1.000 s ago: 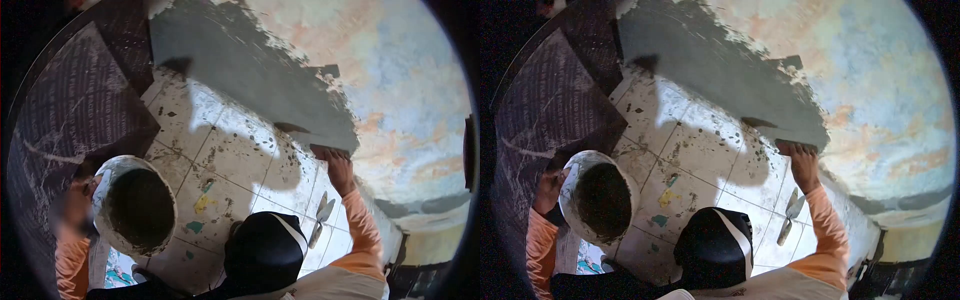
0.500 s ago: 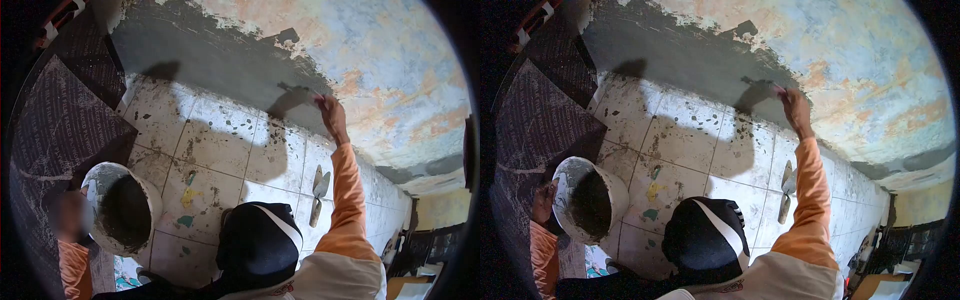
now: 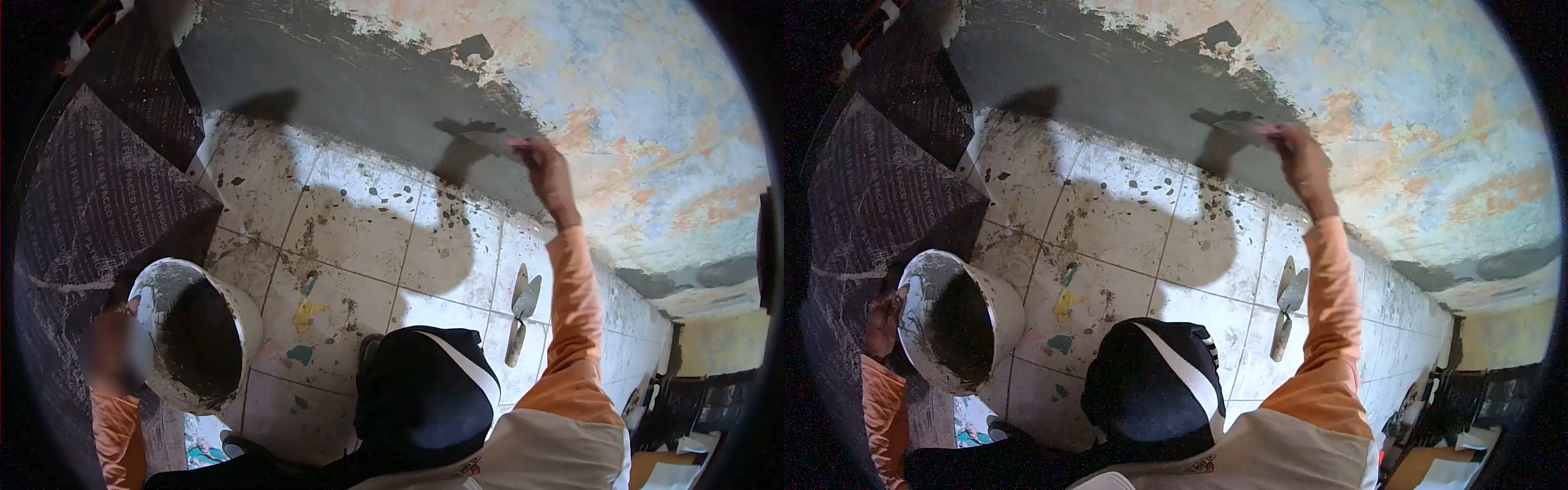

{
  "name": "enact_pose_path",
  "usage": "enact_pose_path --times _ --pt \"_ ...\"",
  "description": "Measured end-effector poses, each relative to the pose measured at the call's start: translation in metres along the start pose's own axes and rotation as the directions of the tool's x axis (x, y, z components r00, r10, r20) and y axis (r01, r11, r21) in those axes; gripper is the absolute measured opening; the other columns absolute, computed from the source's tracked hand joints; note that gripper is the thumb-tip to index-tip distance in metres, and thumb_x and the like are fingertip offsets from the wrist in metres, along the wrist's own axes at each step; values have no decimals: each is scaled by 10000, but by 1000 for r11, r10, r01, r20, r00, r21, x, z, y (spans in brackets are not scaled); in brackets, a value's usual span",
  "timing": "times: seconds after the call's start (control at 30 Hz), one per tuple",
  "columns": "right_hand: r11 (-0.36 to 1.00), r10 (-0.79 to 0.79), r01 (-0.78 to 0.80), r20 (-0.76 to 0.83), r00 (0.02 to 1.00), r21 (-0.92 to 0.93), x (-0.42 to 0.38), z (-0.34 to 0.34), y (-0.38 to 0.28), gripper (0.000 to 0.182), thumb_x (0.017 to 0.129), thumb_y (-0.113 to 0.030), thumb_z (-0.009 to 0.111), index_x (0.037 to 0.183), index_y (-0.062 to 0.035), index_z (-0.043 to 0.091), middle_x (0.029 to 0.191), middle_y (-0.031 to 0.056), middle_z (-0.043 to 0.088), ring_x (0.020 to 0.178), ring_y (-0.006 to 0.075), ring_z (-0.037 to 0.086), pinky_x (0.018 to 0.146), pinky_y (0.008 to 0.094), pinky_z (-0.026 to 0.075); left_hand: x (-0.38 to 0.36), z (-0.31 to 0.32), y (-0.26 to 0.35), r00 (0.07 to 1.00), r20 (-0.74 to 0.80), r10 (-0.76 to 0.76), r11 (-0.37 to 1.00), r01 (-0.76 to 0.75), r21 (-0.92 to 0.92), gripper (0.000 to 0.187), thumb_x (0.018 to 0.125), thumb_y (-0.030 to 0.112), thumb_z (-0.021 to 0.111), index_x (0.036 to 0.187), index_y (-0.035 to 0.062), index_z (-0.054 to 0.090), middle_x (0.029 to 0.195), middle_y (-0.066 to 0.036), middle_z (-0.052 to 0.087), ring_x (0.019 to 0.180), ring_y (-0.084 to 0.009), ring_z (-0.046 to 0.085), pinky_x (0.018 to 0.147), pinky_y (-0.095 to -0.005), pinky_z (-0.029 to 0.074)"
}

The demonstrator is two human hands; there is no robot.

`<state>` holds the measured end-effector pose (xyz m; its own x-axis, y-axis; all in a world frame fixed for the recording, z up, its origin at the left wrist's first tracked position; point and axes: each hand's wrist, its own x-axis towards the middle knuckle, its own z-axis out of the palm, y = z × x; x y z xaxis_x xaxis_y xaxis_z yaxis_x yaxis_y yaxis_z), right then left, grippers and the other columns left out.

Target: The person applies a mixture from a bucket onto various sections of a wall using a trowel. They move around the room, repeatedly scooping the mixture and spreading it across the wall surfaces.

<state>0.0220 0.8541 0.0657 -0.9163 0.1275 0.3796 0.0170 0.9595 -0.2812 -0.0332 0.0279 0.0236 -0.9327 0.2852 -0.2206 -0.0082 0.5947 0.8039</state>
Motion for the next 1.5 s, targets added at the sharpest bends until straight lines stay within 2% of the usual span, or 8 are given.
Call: enact_pose_path --times 0.07,0.2,0.27,0.6,0.87,1.13,1.33,1.5 --pt "978 -10 8 -12 1000 -207 9 15 0 241 1025 -46 605 1207 -106 751 1171 164 741 1029 331 713 930 410 559 2 -5 -4 995 25 -100 995 99 16 307 1116 197 601 1233 -57 728 1079 -82 764 993 -131 632 911 -314 512" --pt "921 44 74 -291 956 381 57 -5 32 209 1012 -108 643 1194 -101 746 1039 152 760 932 303 718 862 364 547 -2 -11 -23 1000 21 4 1000 -4 13 309 1123 198 588 1242 -53 722 1094 -85 762 990 -132 631 901 -315 512" --pt "998 59 -49 -395 917 37 55 -55 2 184 1020 -185 670 1153 -85 750 979 153 755 893 273 712 819 352 536 -1 -9 -14 994 50 96 990 -101 96 317 1124 206 584 1253 -53 711 1096 -85 761 977 -134 630 889 -315 510" --pt "967 243 -246 -44 969 -70 -65 -20 71 87 1004 -103 685 1069 -53 713 1027 172 721 980 352 695 872 388 532 0 -5 -9 999 7 -54 999 53 10 317 1118 224 583 1213 -41 729 1051 -103 764 952 -154 632 891 -358 514" --pt "980 163 -198 -455 875 -30 -36 -87 49 163 1066 -186 645 1097 -64 749 1017 119 777 924 214 713 829 351 541 -1 -9 -10 1000 2 23 986 -23 164 368 1116 246 569 1230 -74 712 1083 -107 761 988 -166 640 938 -349 505" --pt "952 290 -289 -4 957 -100 -76 3 62 159 1040 -154 656 1135 -70 751 1062 178 729 965 333 701 861 388 533 0 -12 -24 998 3 -60 980 58 193 344 1135 194 542 1291 -73 692 1117 -96 757 1036 -148 625 989 -337 489" --pt "981 169 -103 -462 870 165 -29 -44 71 161 1061 -105 623 1125 -50 760 1053 88 780 945 167 702 870 308 530 -3 -7 0 999 20 -43 958 36 285 343 1149 188 523 1295 -72 692 1185 -84 745 1086 -127 602 1004 -324 474" --pt "981 163 -122 -295 942 154 -106 -7 92 125 1030 -171 689 1069 -64 742 1001 152 726 928 300 694 821 387 534 -3 -14 -60 997 -45 67 997 -64 48 343 1144 192 533 1299 -71 689 1159 -89 753 1072 -132 620 1005 -315 474"
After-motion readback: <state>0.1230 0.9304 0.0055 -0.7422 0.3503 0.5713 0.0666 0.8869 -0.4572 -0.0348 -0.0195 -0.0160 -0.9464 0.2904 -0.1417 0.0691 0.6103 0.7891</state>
